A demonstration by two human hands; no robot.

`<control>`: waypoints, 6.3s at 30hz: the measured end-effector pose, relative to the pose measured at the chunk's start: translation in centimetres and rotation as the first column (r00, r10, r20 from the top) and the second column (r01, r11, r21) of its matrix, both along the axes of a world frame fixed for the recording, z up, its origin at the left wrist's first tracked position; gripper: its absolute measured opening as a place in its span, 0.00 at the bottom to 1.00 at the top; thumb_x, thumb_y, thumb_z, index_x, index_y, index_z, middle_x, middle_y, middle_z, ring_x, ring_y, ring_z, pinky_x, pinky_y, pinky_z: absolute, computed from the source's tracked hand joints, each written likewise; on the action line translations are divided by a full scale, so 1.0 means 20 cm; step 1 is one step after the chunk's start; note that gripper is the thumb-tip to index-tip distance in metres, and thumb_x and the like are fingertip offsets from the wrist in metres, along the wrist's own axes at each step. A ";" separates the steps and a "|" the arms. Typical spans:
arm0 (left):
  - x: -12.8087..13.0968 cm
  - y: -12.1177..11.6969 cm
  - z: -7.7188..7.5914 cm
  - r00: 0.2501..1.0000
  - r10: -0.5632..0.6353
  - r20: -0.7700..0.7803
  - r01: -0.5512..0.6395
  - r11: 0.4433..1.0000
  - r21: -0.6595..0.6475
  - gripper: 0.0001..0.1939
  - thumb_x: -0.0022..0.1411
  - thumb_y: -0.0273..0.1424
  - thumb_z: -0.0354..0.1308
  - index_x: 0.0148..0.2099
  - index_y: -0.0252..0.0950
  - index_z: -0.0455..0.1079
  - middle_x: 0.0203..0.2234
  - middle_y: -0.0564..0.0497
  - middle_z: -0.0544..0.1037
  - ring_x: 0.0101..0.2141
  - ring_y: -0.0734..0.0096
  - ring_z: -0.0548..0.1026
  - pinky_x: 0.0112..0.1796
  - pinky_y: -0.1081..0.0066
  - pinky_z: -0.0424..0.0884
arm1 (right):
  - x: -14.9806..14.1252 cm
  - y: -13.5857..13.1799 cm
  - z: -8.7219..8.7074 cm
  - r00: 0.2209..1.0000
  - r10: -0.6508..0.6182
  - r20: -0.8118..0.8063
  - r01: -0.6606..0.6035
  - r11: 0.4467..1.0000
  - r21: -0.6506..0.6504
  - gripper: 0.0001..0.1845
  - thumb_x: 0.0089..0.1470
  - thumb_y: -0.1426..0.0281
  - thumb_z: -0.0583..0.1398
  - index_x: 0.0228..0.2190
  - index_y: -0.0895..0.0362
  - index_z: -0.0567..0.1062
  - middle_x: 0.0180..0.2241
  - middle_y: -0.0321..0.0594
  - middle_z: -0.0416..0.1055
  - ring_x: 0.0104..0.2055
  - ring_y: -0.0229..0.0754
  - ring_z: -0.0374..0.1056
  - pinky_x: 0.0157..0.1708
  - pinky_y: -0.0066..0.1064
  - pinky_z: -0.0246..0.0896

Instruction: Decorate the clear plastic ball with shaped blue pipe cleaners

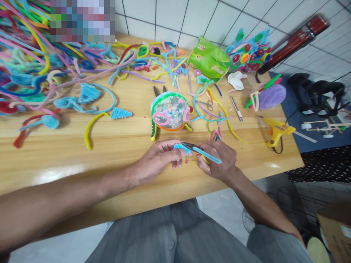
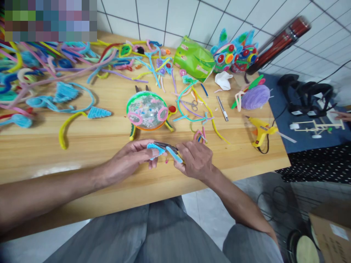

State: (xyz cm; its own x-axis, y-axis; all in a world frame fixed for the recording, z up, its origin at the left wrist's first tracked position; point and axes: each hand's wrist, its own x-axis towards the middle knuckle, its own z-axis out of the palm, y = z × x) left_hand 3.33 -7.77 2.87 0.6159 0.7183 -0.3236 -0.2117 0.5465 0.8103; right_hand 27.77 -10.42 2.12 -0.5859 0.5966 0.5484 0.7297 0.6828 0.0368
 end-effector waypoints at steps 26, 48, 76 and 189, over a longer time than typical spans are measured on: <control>0.00 0.00 -0.01 0.998 0.008 -0.065 -0.006 0.999 0.037 0.10 0.57 0.38 0.69 0.32 0.35 0.81 0.26 0.51 0.78 0.27 0.74 0.70 0.31 0.73 0.69 | -0.01 0.01 -0.01 0.999 -0.002 0.034 0.003 1.000 -0.027 0.07 0.62 0.69 0.61 0.43 0.53 0.74 0.28 0.37 0.74 0.29 0.43 0.70 0.31 0.35 0.63; 0.01 -0.02 -0.02 0.995 0.091 -0.046 -0.092 0.996 -0.019 0.17 0.58 0.41 0.70 0.41 0.36 0.72 0.32 0.48 0.85 0.27 0.69 0.80 0.30 0.70 0.76 | 0.43 -0.13 0.04 0.958 -0.285 -0.022 0.278 0.947 -0.160 0.19 0.63 0.66 0.61 0.55 0.51 0.74 0.45 0.47 0.81 0.46 0.54 0.77 0.47 0.46 0.72; -0.01 -0.08 -0.06 0.974 0.091 -0.205 -0.007 0.925 0.379 0.10 0.64 0.38 0.61 0.39 0.38 0.66 0.29 0.57 0.67 0.29 0.74 0.63 0.32 0.70 0.61 | -0.19 -0.04 0.11 0.952 0.125 -0.278 -0.166 0.978 -0.127 0.15 0.62 0.78 0.63 0.49 0.51 0.77 0.36 0.40 0.82 0.37 0.44 0.78 0.38 0.39 0.72; 0.02 -0.08 -0.10 0.987 0.162 -0.018 -0.150 0.947 0.285 0.08 0.59 0.34 0.64 0.32 0.36 0.69 0.22 0.59 0.69 0.25 0.77 0.64 0.29 0.74 0.59 | -0.22 0.01 0.08 0.800 -0.244 -0.549 -0.128 0.824 -0.552 0.06 0.61 0.74 0.62 0.34 0.50 0.76 0.33 0.36 0.77 0.33 0.41 0.75 0.32 0.33 0.70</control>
